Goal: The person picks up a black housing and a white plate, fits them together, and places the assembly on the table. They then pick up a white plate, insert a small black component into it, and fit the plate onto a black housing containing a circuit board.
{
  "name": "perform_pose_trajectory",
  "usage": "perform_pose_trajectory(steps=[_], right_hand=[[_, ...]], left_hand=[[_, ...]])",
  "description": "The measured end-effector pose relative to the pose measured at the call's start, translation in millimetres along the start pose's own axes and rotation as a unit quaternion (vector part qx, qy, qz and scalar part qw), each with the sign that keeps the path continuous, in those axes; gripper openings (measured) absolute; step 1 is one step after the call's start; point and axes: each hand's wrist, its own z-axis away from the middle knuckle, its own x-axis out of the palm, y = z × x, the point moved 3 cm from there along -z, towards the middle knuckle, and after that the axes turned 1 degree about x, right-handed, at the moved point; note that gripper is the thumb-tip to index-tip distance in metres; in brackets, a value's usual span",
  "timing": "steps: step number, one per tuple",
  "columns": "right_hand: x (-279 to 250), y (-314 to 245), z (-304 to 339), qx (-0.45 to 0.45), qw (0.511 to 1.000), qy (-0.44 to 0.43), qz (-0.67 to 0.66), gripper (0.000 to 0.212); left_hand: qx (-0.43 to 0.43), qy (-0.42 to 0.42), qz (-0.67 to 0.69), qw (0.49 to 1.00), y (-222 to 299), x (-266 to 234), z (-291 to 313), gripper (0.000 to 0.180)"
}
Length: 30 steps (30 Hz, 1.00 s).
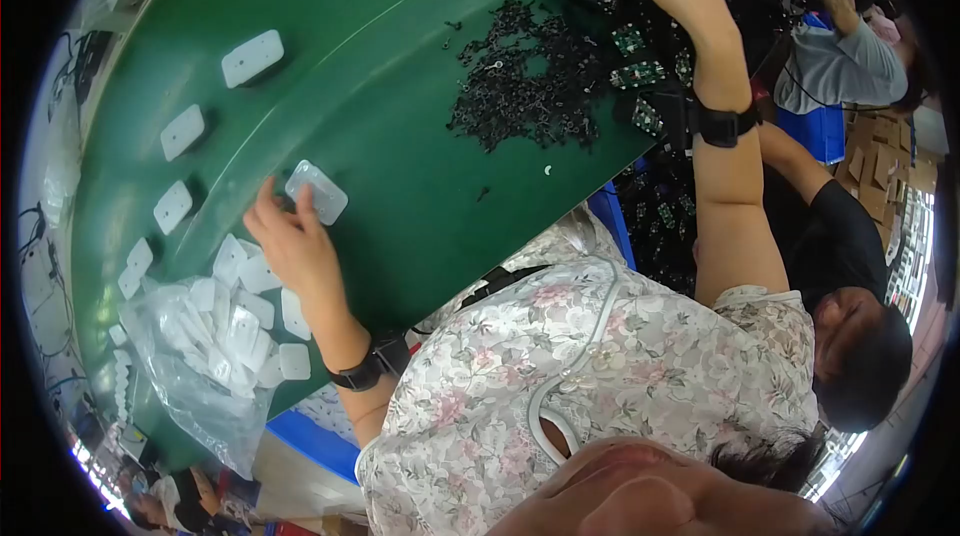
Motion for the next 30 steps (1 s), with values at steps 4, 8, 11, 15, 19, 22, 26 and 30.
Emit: perform_pose_trajectory(steps=[4,8,11,15,19,22,26,30], right_hand=[[-9,-42,6,0.024,0.960,0.002,-0.279,0.040],[40,-113,26,0.043,0.715,-0.230,-0.659,0.037],[82,-146,40,-0.027,0.776,-0.240,-0.583,0.038],[92,-155,42,-0.175,0.905,-0.169,-0.349,0.039],[86,-158,48,-0.276,0.917,-0.193,-0.213,0.037],[77,-179,60,-0.300,0.880,-0.142,-0.338,0.034],[77,-206,77,-0.367,0.848,-0.167,-0.344,0.034],[84,-216,83,-0.411,0.841,-0.181,-0.301,0.035]], left_hand=[[0.118,0.037,-0.075,0.990,5,3,17,0.061],[0.142,0.041,-0.042,0.988,2,10,25,0.063],[0.194,0.033,0.026,0.980,10,12,23,0.056],[0.185,0.030,0.035,0.982,12,13,23,0.054],[0.208,0.025,0.054,0.976,13,17,23,0.053],[0.205,0.024,0.067,0.976,10,14,22,0.051],[0.171,0.026,0.210,0.962,1,7,20,0.052],[0.191,-0.006,0.215,0.958,-1,4,22,0.053]])
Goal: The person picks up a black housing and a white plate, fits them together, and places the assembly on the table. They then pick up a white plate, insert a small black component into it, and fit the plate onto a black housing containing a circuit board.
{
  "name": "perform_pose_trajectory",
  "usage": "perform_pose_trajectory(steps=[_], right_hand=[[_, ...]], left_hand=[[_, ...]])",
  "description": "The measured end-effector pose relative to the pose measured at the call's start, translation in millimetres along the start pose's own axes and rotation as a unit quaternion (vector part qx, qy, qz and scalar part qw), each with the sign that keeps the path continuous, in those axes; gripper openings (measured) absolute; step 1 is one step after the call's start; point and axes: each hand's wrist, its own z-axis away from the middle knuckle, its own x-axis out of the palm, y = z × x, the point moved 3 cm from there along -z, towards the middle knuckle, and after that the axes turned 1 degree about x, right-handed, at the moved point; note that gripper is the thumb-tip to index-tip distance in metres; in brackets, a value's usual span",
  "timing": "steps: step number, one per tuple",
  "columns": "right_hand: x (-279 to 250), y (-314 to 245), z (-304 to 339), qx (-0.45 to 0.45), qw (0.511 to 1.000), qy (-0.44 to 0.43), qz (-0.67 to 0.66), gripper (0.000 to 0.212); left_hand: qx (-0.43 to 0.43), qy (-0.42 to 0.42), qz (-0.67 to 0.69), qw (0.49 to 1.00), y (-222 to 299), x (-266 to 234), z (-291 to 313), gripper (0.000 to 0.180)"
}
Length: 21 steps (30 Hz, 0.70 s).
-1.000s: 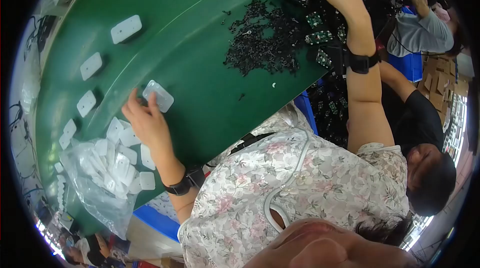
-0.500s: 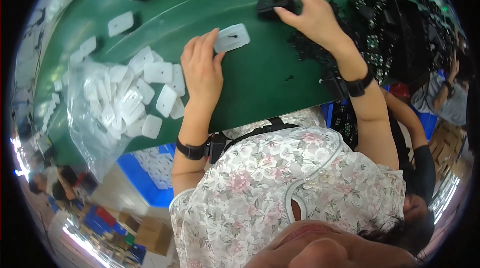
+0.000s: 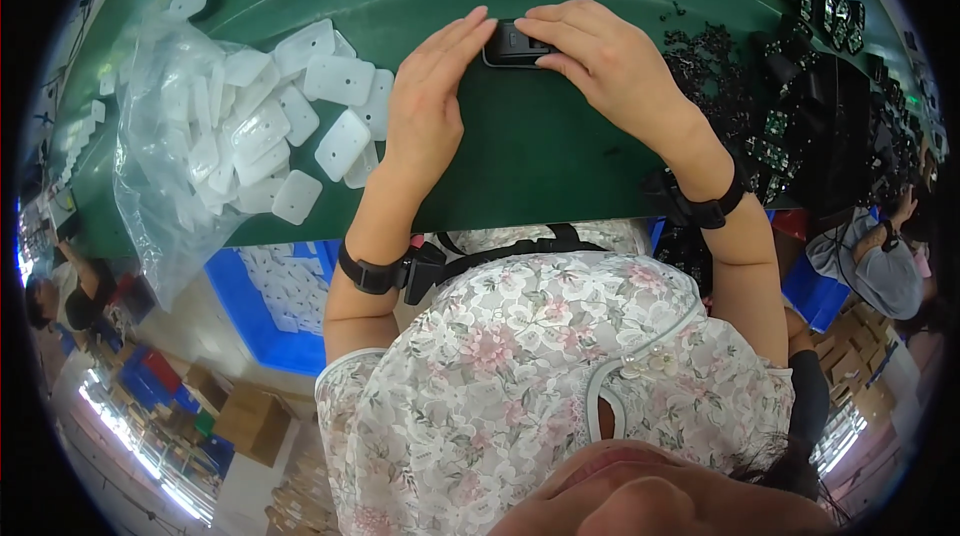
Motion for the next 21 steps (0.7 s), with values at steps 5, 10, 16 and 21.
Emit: perform_pose_trajectory(steps=[5,10,16,21], right_hand=[[2,-7,-1,-0.007,0.999,-0.021,0.027,0.035],[6,-21,-4,-0.046,0.987,-0.019,0.153,0.034],[0,-8,-9,0.006,0.999,-0.051,0.011,0.034],[1,29,-28,0.235,0.911,-0.081,-0.330,0.032]], left_hand=[[0.025,-0.040,-0.110,0.993,0,4,6,0.052],[0.035,-0.050,-0.185,0.981,7,1,7,0.053],[0.057,-0.070,-0.254,0.963,19,6,7,0.047],[0.047,-0.004,-0.247,0.968,9,8,-16,0.048]])
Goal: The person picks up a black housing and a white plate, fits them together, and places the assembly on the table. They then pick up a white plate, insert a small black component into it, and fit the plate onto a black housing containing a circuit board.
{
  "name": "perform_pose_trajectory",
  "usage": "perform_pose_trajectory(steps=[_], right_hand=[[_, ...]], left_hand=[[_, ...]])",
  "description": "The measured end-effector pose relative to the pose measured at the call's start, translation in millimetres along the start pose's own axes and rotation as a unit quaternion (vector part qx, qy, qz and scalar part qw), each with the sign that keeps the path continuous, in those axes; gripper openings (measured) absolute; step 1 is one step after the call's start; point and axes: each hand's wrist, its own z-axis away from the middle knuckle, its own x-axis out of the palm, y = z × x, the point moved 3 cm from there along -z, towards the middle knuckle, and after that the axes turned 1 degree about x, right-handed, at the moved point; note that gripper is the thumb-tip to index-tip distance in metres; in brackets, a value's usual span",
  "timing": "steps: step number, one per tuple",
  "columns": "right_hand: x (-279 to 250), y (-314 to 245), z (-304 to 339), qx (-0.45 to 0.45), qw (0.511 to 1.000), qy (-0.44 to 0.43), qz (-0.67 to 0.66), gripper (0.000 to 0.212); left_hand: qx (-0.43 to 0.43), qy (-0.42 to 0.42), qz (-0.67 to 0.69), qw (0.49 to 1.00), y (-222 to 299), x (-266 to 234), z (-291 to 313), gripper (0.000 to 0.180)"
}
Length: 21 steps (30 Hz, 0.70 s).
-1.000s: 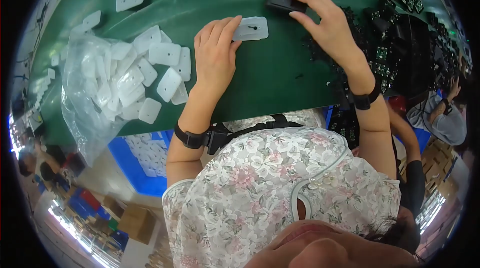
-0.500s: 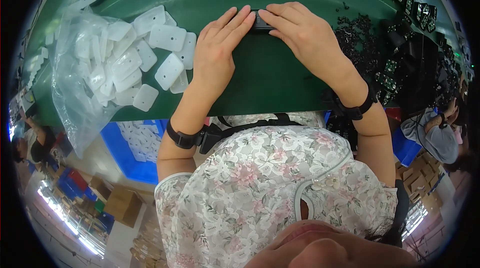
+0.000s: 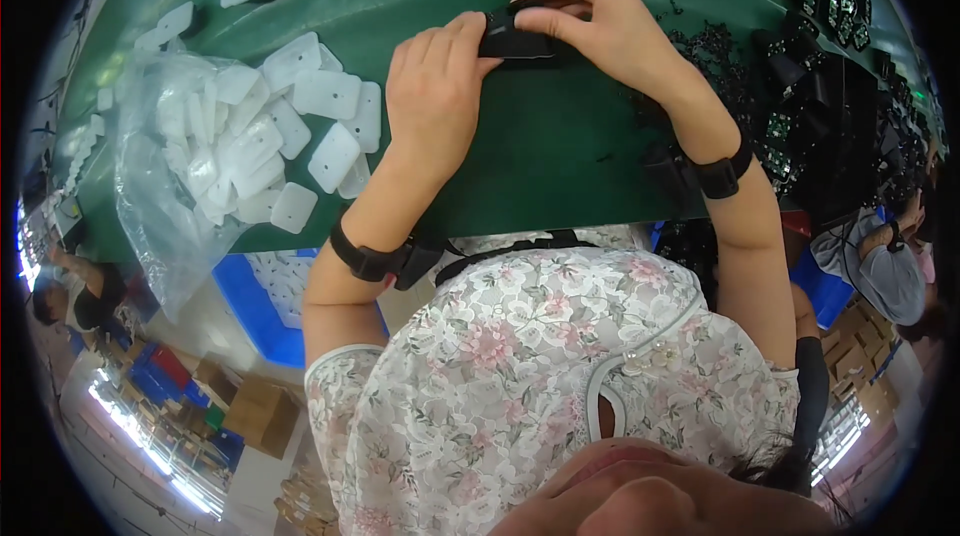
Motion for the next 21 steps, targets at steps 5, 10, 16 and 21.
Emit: perform_pose_trajectory(steps=[5,10,16,21], right_hand=[[18,-2,22,-0.063,0.968,0.040,-0.239,0.042],[26,-15,28,-0.056,0.962,0.076,-0.256,0.048],[-12,-22,11,-0.144,0.988,0.047,0.009,0.049],[-53,-16,-19,-0.084,0.993,0.078,0.043,0.039]], left_hand=[[-0.335,-0.038,0.604,0.722,4,7,6,0.033],[-0.339,-0.031,0.645,0.684,15,4,10,0.035],[-0.158,0.056,0.176,0.970,-18,-47,23,0.024],[-0.132,0.009,-0.065,0.989,-69,-79,48,0.028]])
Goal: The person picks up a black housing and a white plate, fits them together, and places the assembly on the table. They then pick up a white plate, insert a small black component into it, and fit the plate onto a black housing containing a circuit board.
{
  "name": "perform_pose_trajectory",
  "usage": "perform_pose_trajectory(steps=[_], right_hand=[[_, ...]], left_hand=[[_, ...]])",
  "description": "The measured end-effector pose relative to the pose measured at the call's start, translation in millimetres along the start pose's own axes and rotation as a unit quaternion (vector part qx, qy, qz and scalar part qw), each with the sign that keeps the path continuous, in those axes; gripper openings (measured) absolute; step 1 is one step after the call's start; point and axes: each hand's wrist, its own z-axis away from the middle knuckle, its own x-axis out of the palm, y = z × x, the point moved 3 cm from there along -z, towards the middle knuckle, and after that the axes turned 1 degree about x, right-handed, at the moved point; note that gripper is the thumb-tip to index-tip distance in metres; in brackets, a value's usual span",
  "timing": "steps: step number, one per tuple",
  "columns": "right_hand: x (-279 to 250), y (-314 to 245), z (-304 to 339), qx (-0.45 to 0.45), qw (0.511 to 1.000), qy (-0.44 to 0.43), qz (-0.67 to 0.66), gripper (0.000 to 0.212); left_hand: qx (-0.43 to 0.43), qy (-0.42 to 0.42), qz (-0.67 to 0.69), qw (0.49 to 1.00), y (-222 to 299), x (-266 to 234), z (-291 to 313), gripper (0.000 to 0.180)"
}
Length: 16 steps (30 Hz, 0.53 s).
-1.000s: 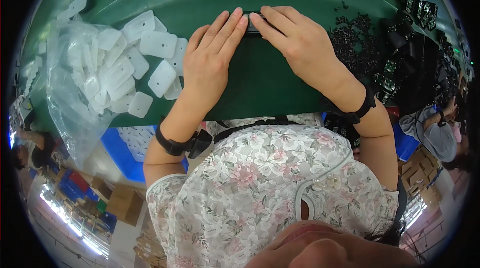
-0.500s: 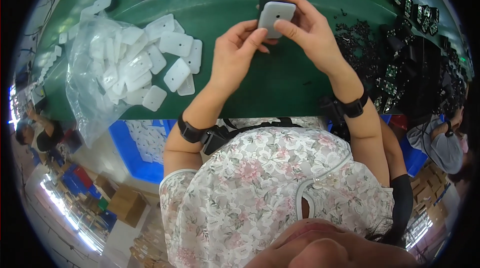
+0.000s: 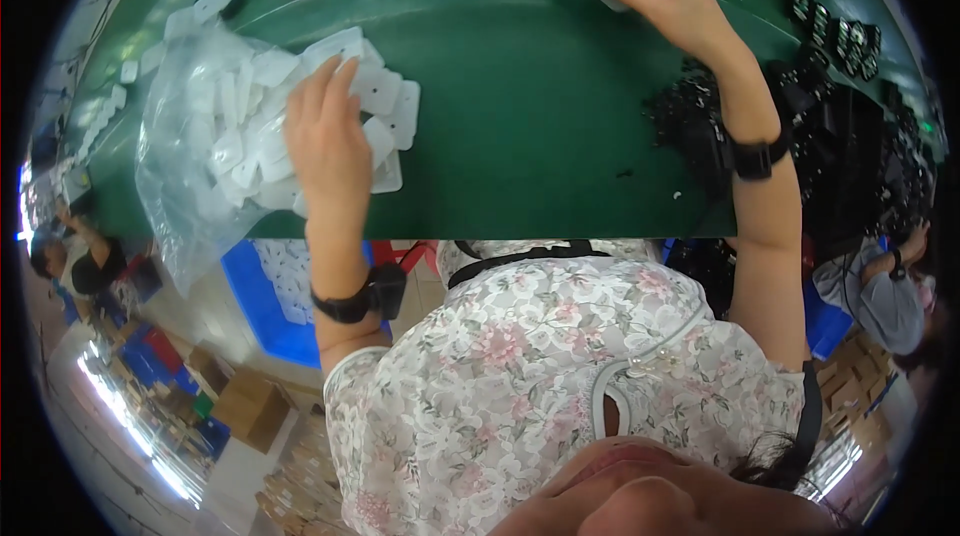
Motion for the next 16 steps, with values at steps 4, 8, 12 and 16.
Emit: perform_pose_trajectory(steps=[4,8,12,16], right_hand=[[-14,17,-35,0.027,0.992,-0.028,0.124,0.040],[-30,47,-60,0.011,0.993,-0.064,0.101,0.043],[-43,71,-68,0.009,0.981,-0.107,0.160,0.045],[-43,66,-67,0.112,0.980,-0.155,0.047,0.048]], left_hand=[[-0.020,-0.050,-0.077,0.996,6,7,12,0.044],[-0.028,0.005,-0.093,0.995,20,18,9,0.060],[-0.037,0.005,-0.099,0.994,18,23,4,0.053],[-0.085,-0.057,-0.071,0.992,-6,25,16,0.048]])
